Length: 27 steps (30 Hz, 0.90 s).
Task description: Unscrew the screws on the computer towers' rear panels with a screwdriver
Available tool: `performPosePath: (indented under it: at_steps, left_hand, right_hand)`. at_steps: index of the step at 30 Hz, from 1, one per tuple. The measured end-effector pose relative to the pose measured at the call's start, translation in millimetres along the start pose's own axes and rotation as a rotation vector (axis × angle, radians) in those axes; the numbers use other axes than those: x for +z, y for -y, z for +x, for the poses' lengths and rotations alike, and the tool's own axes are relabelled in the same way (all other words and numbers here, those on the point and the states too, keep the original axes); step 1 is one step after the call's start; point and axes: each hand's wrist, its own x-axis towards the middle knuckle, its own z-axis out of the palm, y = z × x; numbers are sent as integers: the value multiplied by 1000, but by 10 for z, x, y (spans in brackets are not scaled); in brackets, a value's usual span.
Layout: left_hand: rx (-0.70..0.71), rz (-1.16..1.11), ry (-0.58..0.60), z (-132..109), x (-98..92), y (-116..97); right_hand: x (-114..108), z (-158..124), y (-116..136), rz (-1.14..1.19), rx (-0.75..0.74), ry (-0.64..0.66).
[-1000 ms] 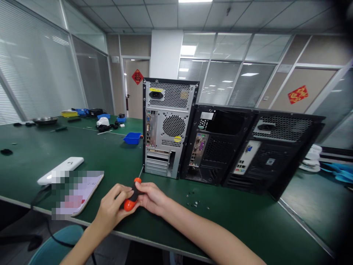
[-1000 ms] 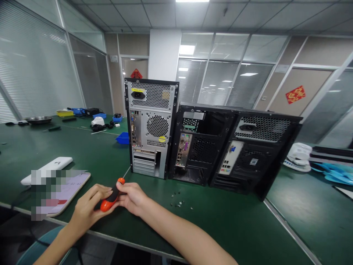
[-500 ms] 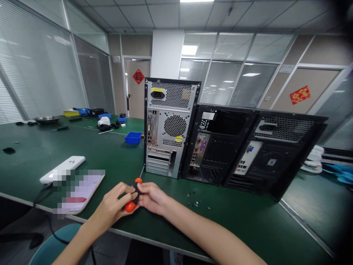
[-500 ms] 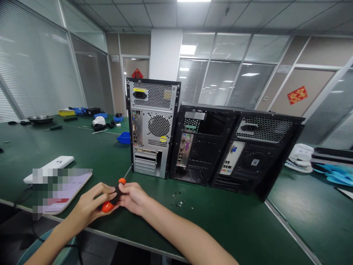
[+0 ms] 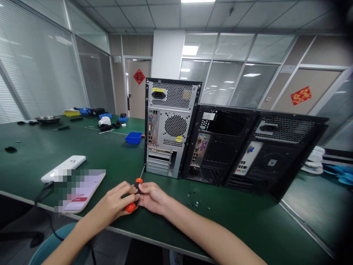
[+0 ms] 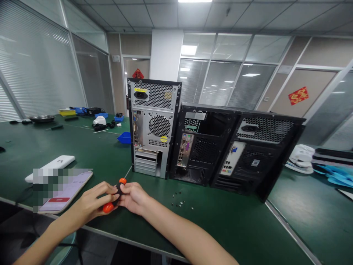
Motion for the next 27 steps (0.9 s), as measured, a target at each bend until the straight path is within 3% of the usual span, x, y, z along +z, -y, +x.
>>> performPosePath:
  at_steps: [15,27]
  left_hand:
    - [12,-6,188,108,-133,-22]
    - [48,-12,235,146,-131,-19]
  right_hand:
    - [0,-2,-10,41,-8,20]
    - [55,-70,45,0,23,20]
